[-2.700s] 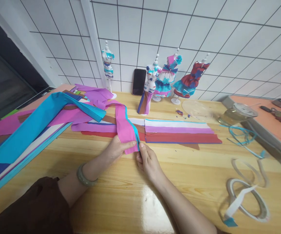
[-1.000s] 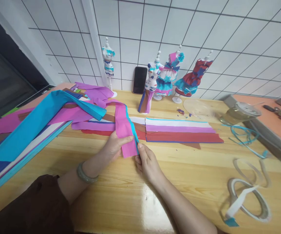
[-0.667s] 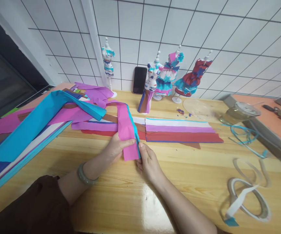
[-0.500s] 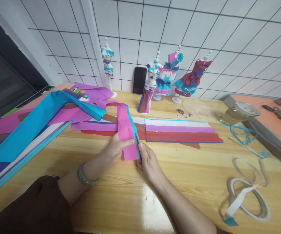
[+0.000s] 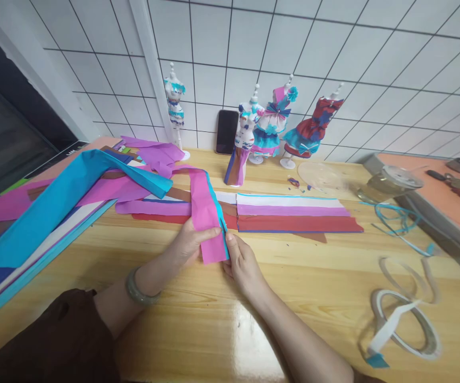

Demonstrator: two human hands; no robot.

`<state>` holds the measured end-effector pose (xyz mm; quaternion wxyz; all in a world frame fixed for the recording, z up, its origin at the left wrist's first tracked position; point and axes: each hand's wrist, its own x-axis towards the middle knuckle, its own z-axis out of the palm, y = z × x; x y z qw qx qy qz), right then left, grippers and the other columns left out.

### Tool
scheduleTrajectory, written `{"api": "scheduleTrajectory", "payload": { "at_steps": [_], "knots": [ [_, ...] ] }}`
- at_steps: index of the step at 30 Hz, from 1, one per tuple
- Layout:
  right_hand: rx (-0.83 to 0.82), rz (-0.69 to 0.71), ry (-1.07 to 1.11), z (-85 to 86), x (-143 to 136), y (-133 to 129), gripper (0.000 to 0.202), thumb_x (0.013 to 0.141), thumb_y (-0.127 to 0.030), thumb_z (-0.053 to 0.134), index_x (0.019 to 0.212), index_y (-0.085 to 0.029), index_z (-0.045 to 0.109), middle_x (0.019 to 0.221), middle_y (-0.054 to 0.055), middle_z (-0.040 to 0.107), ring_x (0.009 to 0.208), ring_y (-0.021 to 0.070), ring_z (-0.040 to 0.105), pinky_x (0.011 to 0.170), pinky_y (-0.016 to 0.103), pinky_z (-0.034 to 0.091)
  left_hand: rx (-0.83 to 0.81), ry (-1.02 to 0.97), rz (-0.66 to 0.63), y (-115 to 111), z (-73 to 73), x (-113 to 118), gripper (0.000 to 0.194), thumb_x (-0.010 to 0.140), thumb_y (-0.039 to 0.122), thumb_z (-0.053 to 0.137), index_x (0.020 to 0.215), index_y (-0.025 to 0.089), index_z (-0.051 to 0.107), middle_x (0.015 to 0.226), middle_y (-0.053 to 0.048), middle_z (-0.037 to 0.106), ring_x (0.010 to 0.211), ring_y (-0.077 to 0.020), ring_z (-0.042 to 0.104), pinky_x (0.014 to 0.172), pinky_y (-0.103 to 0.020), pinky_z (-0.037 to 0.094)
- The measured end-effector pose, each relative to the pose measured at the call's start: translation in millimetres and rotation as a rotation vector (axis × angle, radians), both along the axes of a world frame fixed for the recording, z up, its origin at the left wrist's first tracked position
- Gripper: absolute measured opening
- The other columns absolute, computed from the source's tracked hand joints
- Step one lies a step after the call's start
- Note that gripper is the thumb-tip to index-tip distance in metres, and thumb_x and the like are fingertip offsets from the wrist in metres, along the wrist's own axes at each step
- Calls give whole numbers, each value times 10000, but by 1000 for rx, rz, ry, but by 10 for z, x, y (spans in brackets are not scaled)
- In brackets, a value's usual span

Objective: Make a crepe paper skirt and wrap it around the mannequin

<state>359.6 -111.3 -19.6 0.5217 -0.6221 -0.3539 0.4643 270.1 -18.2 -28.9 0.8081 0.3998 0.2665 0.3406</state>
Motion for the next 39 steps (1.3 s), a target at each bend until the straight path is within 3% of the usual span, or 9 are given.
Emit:
{"api": "scheduleTrajectory", "payload": {
  "at_steps": [13,23,33,39],
  "knots": [
    [-14,4,-32,-2,27,18,421,825,-586,358,628,-214,349,400,-84,282,309,60,231,304,197,175,-15,-26,-15,-2,5,-6,360,569,182,742,900,164,602,802,-16,644,754,-160,588,752,-311,451],
    [-24,17,-35,-58,29,12,414,821,-584,369,638,-212,362,445,-83,262,334,60,222,315,201,168,-138,-81,2,98,46,-23,282,630,229,704,871,166,573,765,-3,612,699,-127,572,698,-273,439],
    [-19,28,70,-21,-18,-15,425,807,-592,386,619,-216,321,466,-86,252,335,51,215,307,193,172,-36,-21,85,87,16,-2,390,566,169,737,916,177,565,793,2,628,722,-131,584,770,-306,439],
    [0,20,12,47,-29,-16,437,828,-594,332,599,-221,322,387,-84,303,284,71,278,286,211,276,71,52,93,31,-44,8,426,578,199,740,962,181,556,867,-25,638,783,-155,588,772,-311,450]
  ]
}}
